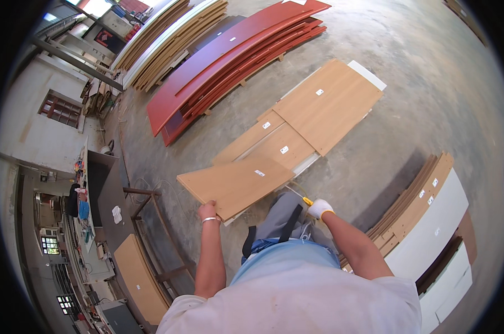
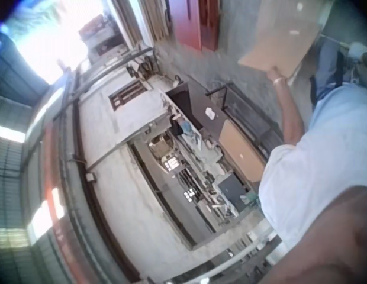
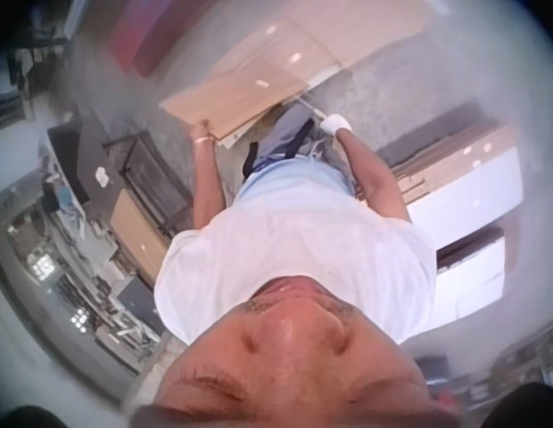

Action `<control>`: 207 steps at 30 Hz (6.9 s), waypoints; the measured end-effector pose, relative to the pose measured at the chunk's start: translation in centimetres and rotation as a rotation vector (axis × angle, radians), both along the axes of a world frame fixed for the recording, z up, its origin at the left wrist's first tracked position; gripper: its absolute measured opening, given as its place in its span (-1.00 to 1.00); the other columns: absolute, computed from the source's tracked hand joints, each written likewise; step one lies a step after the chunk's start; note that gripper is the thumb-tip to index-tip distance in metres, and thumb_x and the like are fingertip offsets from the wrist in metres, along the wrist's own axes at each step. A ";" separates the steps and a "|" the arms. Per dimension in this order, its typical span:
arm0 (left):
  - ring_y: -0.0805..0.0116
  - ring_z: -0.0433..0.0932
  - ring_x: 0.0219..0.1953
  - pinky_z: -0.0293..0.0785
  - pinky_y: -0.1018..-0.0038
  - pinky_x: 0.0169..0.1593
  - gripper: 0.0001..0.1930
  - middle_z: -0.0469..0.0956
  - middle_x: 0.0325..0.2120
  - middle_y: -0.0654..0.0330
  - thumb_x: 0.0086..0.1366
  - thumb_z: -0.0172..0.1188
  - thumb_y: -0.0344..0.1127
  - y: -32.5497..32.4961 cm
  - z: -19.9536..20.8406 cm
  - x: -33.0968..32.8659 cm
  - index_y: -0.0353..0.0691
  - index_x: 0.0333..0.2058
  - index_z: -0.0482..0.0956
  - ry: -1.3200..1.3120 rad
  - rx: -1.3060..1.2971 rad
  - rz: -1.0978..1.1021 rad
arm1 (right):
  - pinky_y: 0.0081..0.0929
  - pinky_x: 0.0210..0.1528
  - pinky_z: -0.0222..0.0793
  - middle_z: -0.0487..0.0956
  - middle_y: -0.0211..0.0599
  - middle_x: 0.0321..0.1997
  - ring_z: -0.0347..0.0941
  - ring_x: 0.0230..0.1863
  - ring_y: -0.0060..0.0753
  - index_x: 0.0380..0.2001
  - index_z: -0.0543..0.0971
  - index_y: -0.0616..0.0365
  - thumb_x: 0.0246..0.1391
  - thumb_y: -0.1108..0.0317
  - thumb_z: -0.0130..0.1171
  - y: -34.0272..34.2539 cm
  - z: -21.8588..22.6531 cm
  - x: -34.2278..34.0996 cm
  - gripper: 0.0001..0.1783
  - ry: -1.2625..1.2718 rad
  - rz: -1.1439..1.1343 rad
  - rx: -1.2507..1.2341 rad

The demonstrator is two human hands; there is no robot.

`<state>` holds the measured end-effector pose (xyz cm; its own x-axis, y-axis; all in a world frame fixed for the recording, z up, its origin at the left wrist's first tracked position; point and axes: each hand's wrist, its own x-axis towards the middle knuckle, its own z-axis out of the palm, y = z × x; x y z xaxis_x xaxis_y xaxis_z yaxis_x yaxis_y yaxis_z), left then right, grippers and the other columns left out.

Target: The person repeatedly picks up flat wooden panels from the floor, uses a yellow-handled tool to work on pre-drilled holes, and places the panels onto a workbench. The person handles multiple panels one at a time throughout the clip.

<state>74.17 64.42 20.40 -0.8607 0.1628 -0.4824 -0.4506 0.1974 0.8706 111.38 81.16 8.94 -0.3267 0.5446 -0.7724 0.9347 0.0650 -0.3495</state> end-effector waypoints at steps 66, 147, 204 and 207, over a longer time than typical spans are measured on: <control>-0.04 0.58 -0.07 0.63 -0.10 -0.11 -0.62 0.53 -0.10 -0.06 0.19 0.14 -0.42 -0.1 -7.5 -15.9 -0.36 0.00 0.38 -0.366 0.374 0.188 | -0.11 -0.34 0.54 0.66 0.09 -0.29 0.66 -0.39 -0.03 -0.32 0.67 0.24 0.06 0.36 0.07 8.4 -3.9 -15.8 -0.75 -0.278 -0.296 -0.013; 0.09 0.54 -0.01 0.52 0.13 0.07 -0.65 0.54 -0.06 0.07 0.22 0.15 -0.41 -2.4 -17.0 -13.1 -0.25 0.00 0.43 -1.040 1.209 0.207 | -0.47 -0.49 0.42 0.60 -0.19 -0.36 0.47 -0.56 -0.40 -0.19 0.50 0.18 0.09 0.37 0.03 6.6 33.3 -20.5 -0.78 0.433 -0.564 0.275; 0.02 0.52 0.02 0.48 -0.09 0.03 -0.65 0.53 -0.06 0.08 0.18 0.06 -0.53 -43.6 6.3 -7.7 -0.25 -0.02 0.44 0.021 0.959 1.168 | -0.31 -0.70 0.41 0.57 -0.15 -0.50 0.55 -0.63 -0.24 -0.41 0.54 0.35 -0.04 0.37 0.26 -12.4 -1.8 -27.8 -0.78 -0.168 0.380 -0.061; 0.03 0.52 0.03 0.49 -0.09 0.04 -0.65 0.53 -0.05 0.09 0.17 0.06 -0.55 -50.1 7.3 -11.3 -0.25 -0.03 0.44 0.174 1.059 1.236 | -0.31 -0.68 0.39 0.55 -0.21 -0.53 0.52 -0.63 -0.25 -0.35 0.53 0.33 0.01 0.30 0.19 -14.2 -2.4 -31.4 -0.74 -0.103 0.401 0.058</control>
<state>62.85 14.29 27.74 -0.7399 -0.4508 -0.4993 0.2404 -0.8704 0.4296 79.96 66.92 6.55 -0.4443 0.4336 -0.7840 0.8611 0.4482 -0.2402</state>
